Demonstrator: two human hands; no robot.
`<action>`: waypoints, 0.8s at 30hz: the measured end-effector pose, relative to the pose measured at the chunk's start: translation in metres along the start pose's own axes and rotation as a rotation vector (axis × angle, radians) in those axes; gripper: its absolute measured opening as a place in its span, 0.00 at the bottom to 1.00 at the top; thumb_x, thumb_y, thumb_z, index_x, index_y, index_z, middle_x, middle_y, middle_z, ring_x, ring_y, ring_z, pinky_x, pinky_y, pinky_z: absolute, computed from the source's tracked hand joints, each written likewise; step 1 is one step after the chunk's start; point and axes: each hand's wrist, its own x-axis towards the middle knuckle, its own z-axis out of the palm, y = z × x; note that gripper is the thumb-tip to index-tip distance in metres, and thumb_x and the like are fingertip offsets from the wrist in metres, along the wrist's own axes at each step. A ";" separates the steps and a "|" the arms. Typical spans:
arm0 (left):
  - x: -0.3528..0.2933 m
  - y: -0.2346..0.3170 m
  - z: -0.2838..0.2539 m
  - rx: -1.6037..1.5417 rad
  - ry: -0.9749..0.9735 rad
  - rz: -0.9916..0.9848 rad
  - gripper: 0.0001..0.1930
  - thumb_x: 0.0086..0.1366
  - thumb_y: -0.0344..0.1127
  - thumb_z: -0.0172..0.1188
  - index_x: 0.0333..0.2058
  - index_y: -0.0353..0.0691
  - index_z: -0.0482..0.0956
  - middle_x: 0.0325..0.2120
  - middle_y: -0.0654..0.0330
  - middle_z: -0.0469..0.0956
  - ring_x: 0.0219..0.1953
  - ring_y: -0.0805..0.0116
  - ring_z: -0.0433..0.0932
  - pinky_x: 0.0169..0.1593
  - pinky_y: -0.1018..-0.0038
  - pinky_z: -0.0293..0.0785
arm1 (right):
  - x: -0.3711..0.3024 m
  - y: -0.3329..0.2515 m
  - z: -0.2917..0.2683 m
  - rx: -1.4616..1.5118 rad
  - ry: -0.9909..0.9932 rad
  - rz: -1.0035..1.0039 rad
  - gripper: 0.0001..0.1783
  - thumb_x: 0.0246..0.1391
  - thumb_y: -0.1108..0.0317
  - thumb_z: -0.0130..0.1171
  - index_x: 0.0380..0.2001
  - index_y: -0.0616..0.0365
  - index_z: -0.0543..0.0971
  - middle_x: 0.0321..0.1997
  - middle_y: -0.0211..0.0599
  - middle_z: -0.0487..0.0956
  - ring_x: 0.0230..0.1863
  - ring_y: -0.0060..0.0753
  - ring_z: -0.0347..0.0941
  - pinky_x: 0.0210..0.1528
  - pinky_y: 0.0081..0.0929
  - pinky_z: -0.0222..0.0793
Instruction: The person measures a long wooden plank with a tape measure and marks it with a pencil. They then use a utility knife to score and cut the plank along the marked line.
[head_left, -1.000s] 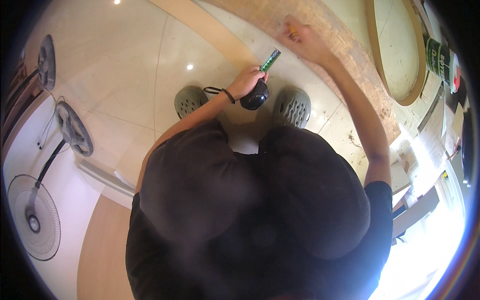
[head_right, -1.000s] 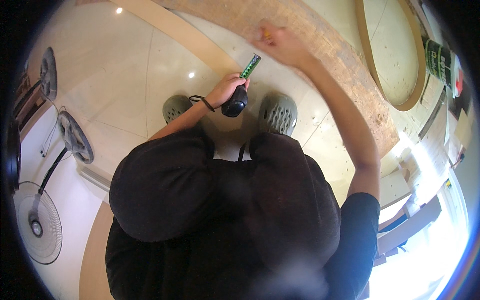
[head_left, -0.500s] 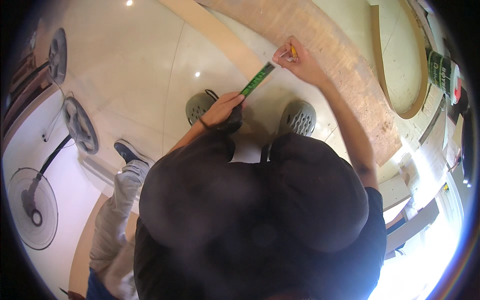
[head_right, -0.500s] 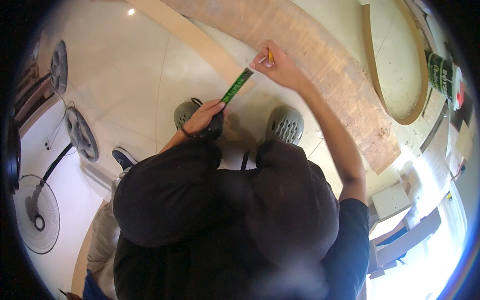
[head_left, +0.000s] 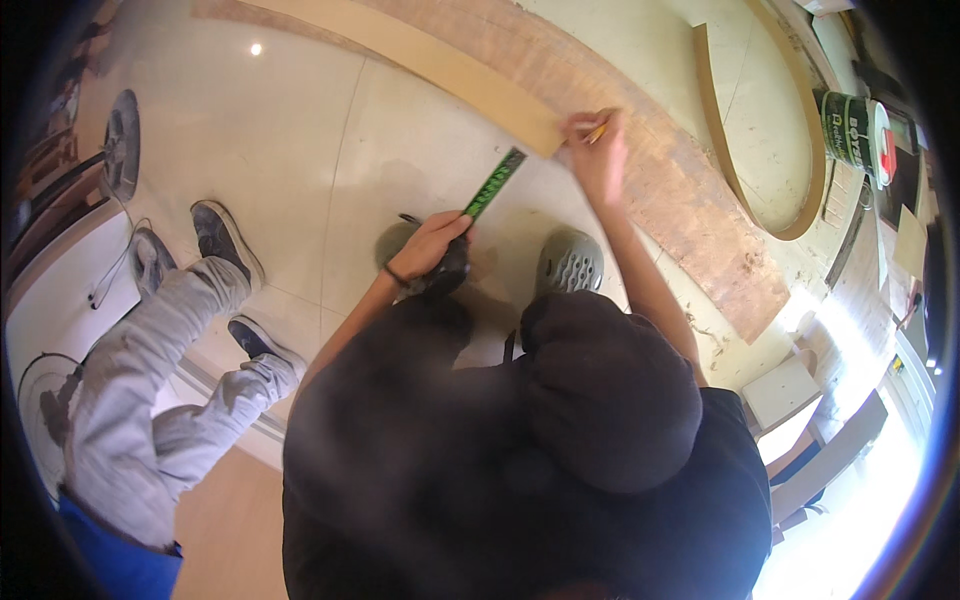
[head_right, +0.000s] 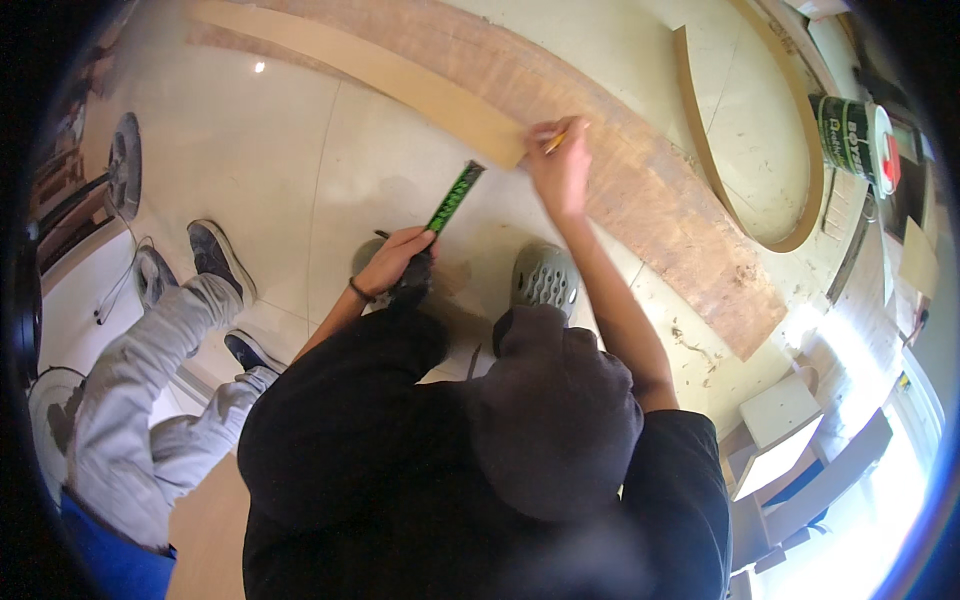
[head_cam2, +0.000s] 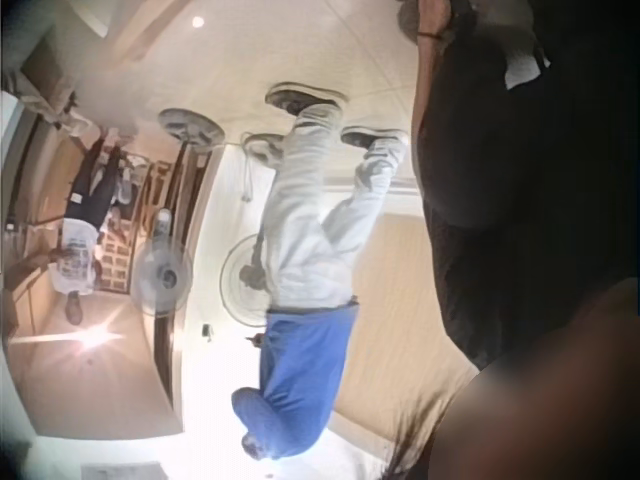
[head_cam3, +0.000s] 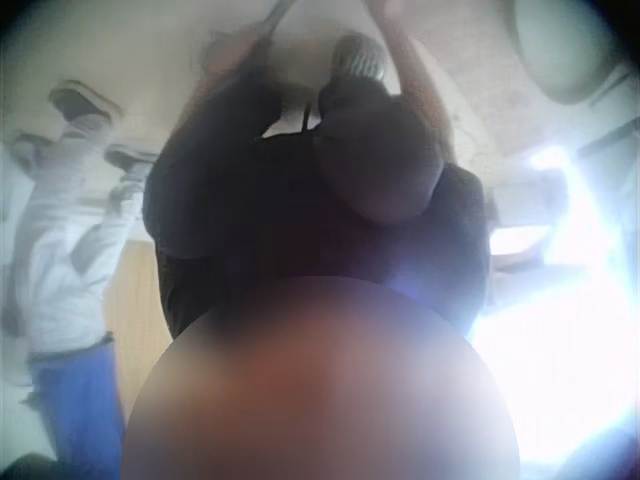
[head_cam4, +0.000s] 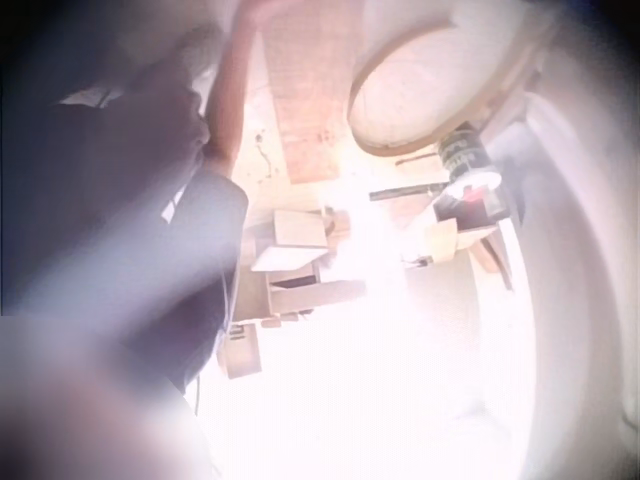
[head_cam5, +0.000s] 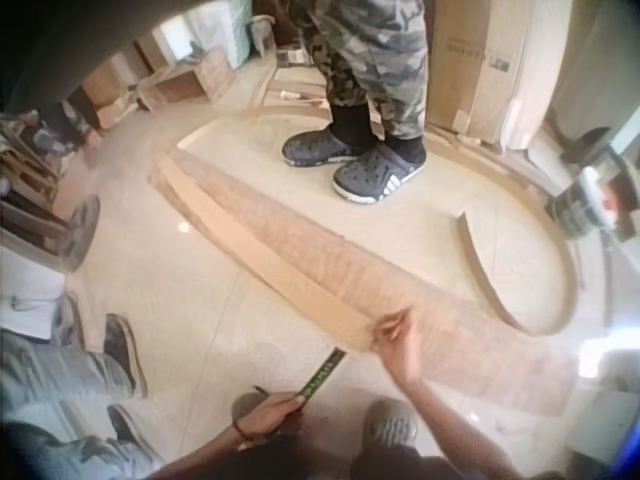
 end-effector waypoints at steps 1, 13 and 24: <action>0.015 0.006 0.009 0.007 -0.033 0.008 0.18 0.75 0.43 0.46 0.30 0.37 0.76 0.24 0.66 0.73 0.27 0.77 0.70 0.35 0.77 0.69 | 0.022 0.000 -0.009 -0.041 0.019 0.050 0.22 0.50 0.71 0.69 0.35 0.58 0.62 0.34 0.43 0.83 0.34 0.38 0.81 0.35 0.34 0.75; 0.178 0.069 0.050 -0.059 -0.139 0.062 0.17 0.73 0.44 0.47 0.31 0.39 0.77 0.24 0.63 0.76 0.24 0.75 0.74 0.30 0.77 0.72 | 0.122 0.028 -0.041 -0.342 -0.054 0.027 0.19 0.50 0.71 0.66 0.35 0.59 0.64 0.35 0.43 0.85 0.39 0.44 0.82 0.41 0.37 0.75; 0.191 0.075 0.071 -0.259 -0.183 -0.028 0.16 0.73 0.43 0.49 0.31 0.39 0.76 0.24 0.63 0.75 0.24 0.74 0.74 0.29 0.77 0.73 | 0.116 0.019 -0.058 -0.307 -0.070 -0.007 0.15 0.53 0.72 0.61 0.36 0.60 0.64 0.35 0.43 0.84 0.36 0.48 0.81 0.39 0.39 0.75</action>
